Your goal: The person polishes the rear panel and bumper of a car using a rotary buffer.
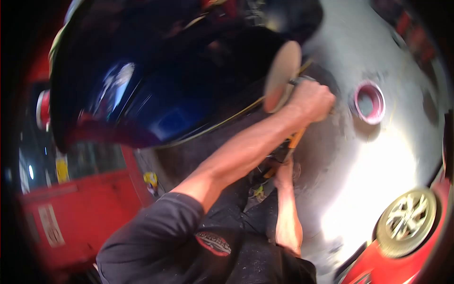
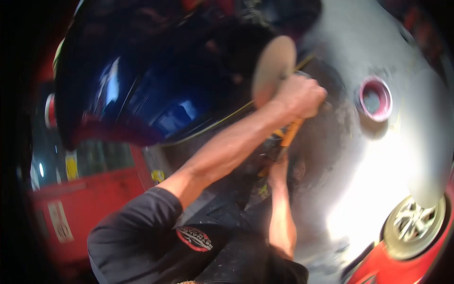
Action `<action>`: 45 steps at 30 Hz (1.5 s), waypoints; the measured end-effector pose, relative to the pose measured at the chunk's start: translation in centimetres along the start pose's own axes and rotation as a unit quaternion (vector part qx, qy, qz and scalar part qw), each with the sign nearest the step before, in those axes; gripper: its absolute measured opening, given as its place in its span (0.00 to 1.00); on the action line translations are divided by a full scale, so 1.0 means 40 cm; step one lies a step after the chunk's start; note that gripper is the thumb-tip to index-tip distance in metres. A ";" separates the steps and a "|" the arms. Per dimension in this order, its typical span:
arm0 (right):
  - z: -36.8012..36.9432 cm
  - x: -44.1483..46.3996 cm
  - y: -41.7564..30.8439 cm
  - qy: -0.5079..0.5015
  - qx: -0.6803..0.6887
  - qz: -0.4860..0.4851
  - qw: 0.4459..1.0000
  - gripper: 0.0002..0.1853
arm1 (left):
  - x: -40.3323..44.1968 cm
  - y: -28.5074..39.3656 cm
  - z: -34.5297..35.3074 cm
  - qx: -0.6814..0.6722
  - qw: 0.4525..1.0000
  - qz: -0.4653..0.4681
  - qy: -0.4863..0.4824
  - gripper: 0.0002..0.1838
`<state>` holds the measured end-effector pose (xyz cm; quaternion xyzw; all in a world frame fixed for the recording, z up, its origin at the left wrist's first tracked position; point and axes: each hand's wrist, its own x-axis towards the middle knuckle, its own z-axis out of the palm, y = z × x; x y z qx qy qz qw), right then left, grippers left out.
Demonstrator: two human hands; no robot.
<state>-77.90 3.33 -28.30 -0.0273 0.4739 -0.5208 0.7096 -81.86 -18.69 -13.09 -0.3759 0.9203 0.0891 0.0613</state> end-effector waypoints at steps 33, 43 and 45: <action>-0.490 -0.158 0.192 -0.138 -0.538 0.169 0.814 0.56 | -0.714 0.066 0.376 -0.438 0.804 -0.365 -0.171 0.16; -0.529 -0.125 0.189 -0.197 -0.478 0.211 0.830 0.60 | -0.716 0.071 0.356 -0.441 0.793 -0.384 -0.170 0.16; -0.530 -0.107 0.183 -0.227 -0.414 0.229 0.852 0.61 | -0.726 0.066 0.330 -0.464 0.791 -0.373 -0.141 0.15</action>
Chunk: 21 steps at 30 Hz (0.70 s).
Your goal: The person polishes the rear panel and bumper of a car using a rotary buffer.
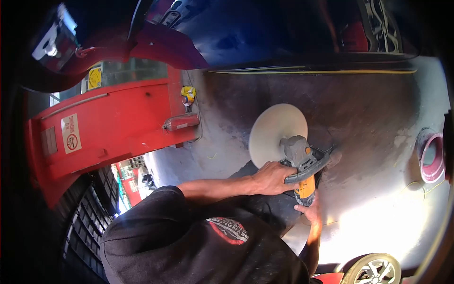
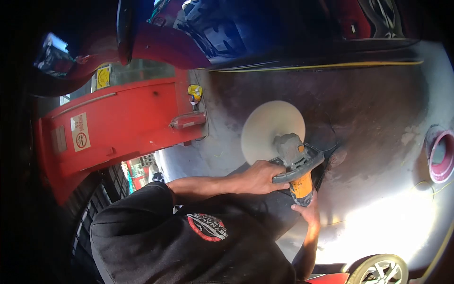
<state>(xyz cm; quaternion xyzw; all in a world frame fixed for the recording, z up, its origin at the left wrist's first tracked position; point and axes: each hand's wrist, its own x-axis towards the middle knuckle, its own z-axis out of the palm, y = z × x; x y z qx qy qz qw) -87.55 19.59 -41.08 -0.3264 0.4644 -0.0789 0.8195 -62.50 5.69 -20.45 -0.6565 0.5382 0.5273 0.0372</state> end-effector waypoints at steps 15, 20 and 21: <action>0.038 0.004 -0.268 0.231 -0.006 -0.120 0.966 0.62 | 0.083 0.084 -0.248 -0.032 0.846 0.474 0.240 0.15; 0.197 0.117 -0.349 0.340 -0.109 -0.164 0.919 0.59 | 0.097 -0.065 -0.372 -0.027 0.809 0.511 0.290 0.15; 0.234 0.138 -0.357 0.357 -0.131 -0.176 0.908 0.57 | 0.088 -0.115 -0.392 -0.026 0.810 0.510 0.287 0.15</action>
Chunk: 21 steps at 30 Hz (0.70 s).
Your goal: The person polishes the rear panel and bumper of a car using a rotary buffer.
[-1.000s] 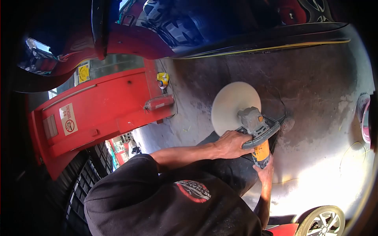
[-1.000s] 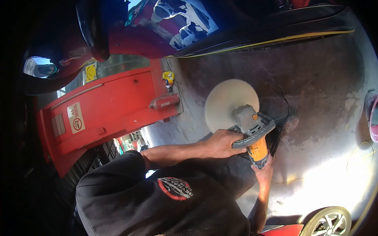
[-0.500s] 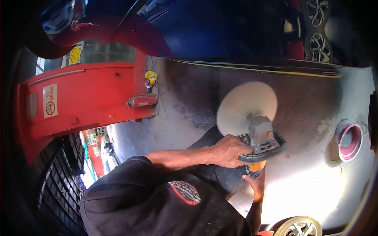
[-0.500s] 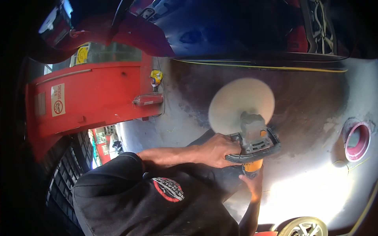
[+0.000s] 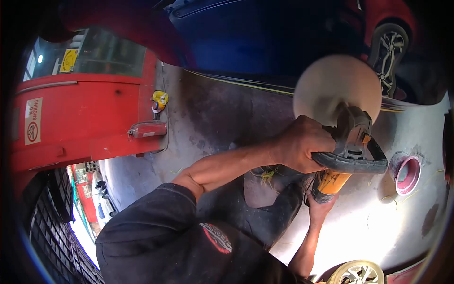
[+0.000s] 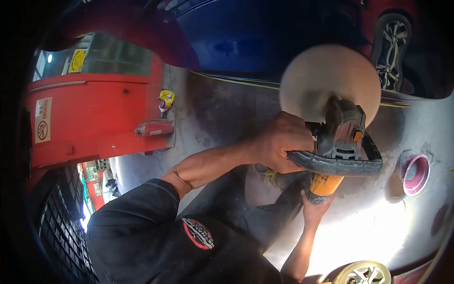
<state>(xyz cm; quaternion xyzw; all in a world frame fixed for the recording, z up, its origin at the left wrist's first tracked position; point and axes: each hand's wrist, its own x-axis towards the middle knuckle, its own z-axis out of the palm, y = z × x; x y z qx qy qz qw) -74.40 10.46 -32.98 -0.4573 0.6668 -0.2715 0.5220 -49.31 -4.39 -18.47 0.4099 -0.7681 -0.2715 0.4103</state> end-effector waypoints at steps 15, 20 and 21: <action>0.743 -0.156 -0.123 -0.038 -0.035 -0.110 0.993 0.56 | -0.613 -0.176 -0.663 0.093 0.983 0.042 0.154 0.12; 0.937 -0.132 -0.215 -0.088 -0.103 -0.213 0.968 0.55 | -0.815 -0.250 -0.847 0.125 0.970 0.002 0.207 0.10; 0.975 -0.124 -0.234 -0.093 -0.094 -0.253 0.959 0.54 | -0.855 -0.263 -0.879 0.139 0.963 -0.001 0.230 0.10</action>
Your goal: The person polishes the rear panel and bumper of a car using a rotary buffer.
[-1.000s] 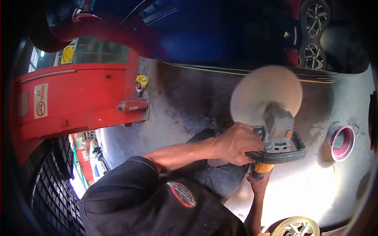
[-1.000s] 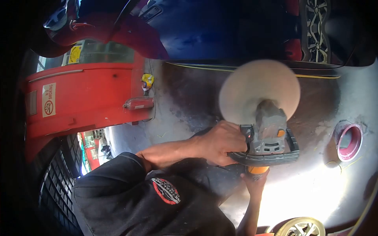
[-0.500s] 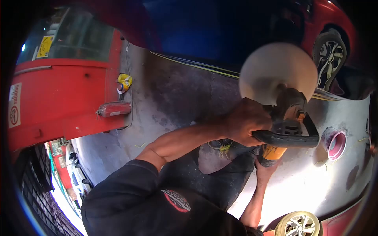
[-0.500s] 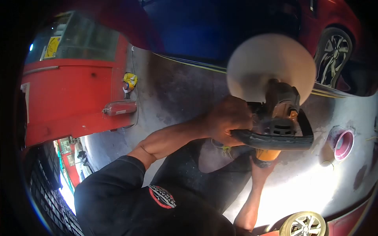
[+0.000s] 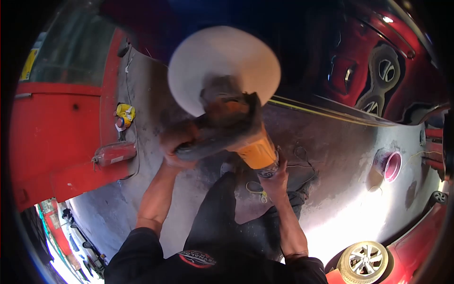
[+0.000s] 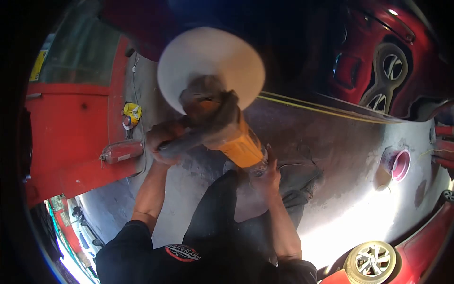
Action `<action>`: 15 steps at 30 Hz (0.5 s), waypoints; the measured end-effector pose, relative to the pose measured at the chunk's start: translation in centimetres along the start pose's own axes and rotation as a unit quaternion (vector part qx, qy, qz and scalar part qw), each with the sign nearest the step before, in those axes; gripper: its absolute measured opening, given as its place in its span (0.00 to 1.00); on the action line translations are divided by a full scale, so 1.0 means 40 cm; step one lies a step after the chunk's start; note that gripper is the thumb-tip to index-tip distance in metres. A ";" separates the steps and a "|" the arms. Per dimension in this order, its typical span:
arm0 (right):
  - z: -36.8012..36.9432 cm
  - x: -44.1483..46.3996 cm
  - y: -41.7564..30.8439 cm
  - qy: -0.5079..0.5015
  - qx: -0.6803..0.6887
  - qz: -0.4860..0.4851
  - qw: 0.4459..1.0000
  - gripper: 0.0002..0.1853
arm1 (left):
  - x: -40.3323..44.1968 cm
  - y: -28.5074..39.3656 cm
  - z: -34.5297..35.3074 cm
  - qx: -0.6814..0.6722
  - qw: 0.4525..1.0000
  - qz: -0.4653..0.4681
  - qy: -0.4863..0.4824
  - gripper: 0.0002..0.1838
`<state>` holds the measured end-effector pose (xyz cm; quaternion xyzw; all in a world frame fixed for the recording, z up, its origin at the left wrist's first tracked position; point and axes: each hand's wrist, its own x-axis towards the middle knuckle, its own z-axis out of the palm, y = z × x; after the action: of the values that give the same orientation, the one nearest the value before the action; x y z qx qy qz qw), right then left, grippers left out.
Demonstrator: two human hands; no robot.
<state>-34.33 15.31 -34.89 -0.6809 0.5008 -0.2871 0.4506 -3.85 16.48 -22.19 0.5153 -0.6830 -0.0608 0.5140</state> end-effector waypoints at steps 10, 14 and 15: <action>0.104 0.207 -0.098 -0.053 -0.028 -0.086 0.995 0.51 | 0.030 -0.050 -0.128 0.103 0.980 -0.005 0.169 0.09; 0.076 0.207 -0.075 0.026 -0.024 -0.162 0.986 0.52 | 0.113 -0.038 -0.064 0.055 0.985 0.059 0.149 0.09; 0.064 0.201 -0.063 0.041 -0.018 -0.158 0.986 0.52 | 0.128 -0.036 -0.043 0.043 0.986 0.071 0.143 0.10</action>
<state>-28.43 8.83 -34.20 -0.7472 0.4102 -0.3732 0.3664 -1.29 12.65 -18.99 0.4902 -0.6397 0.0798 0.5866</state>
